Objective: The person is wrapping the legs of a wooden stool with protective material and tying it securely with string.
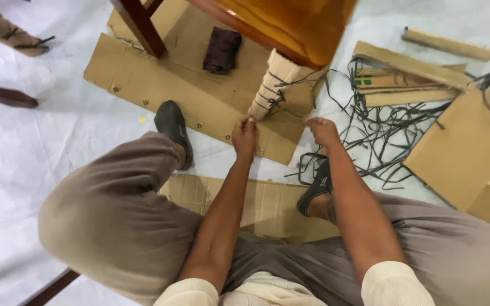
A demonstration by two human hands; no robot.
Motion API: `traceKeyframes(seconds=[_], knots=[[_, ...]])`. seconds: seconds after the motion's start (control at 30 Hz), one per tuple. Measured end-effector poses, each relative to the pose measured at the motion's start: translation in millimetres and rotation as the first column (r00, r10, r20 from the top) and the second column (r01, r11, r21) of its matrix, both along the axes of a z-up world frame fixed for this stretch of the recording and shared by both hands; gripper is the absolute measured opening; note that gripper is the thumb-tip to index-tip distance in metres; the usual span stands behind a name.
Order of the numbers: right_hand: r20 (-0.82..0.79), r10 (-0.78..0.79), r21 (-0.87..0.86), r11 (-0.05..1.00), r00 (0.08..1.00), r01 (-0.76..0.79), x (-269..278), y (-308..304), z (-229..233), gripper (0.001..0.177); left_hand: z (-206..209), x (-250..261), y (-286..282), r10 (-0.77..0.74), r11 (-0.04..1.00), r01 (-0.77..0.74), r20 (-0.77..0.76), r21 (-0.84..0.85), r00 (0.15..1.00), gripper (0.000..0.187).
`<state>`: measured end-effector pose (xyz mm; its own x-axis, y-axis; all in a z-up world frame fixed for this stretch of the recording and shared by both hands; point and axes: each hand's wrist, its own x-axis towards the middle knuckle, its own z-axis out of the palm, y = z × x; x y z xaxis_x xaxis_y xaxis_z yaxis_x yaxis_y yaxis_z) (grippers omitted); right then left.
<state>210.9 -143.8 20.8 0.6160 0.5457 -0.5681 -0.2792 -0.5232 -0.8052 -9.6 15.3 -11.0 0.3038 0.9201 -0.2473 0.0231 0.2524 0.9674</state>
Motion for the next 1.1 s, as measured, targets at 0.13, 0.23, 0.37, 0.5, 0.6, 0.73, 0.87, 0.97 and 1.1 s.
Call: traceKeyframes(seconds=[0.13, 0.23, 0.37, 0.5, 0.6, 0.73, 0.87, 0.97, 1.1], knots=[[-0.139, -0.504, 0.012, 0.86, 0.852, 0.511, -12.6, 13.4, 29.7, 0.024, 12.2, 6.2, 24.3, 0.012, 0.991, -0.012, 0.0, 0.133, 1.0, 0.027], [-0.215, -0.655, 0.047, 0.734, 0.725, 0.677, -16.0, 28.9, 9.2, 0.011, 13.1, 12.5, 41.4, -0.046, 0.982, 0.057, 0.062, -0.178, 0.997, 0.036], [-0.242, -0.612, 0.184, 0.733, 0.753, 0.655, -34.2, 63.1, -20.9, 0.014, 10.4, 25.4, 52.9, -0.075, 0.911, 0.193, 0.315, -0.363, 0.946, 0.047], [-0.203, -0.517, 0.265, 0.788, 0.831, 0.555, -54.9, 98.8, -39.9, 0.017, 4.6, 37.0, 55.0, -0.124, 0.893, 0.29, 0.433, -0.343, 0.893, 0.055], [0.08, -0.368, 0.411, 0.859, 0.926, 0.306, -63.2, 117.4, -88.3, 0.02, 20.6, 37.5, 60.5, -0.143, 0.894, 0.296, 0.412, -0.336, 0.9, 0.054], [-0.051, -0.374, 0.378, 0.851, 0.926, 0.364, -71.7, 125.3, -32.9, 0.018, -39.9, 37.1, 85.1, -0.192, 0.871, 0.339, 0.39, -0.354, 0.901, 0.051], [0.487, -0.14, 0.376, 0.925, 0.862, -0.062, -47.3, 113.8, -88.5, 0.022, -48.8, 47.5, 108.2, -0.302, 0.782, 0.463, 0.397, -0.417, 0.867, 0.042], [0.643, -0.014, 0.32, 0.914, 0.766, -0.251, -38.8, 105.9, -116.5, 0.029, -35.1, 57.1, 116.9, -0.332, 0.724, 0.498, 0.393, -0.476, 0.858, 0.039], [0.748, -0.028, 0.338, 0.876, 0.663, -0.345, -29.4, 102.9, -134.4, 0.039, -54.0, 64.2, 124.8, -0.321, 0.695, 0.457, 0.33, -0.554, 0.888, 0.031]])
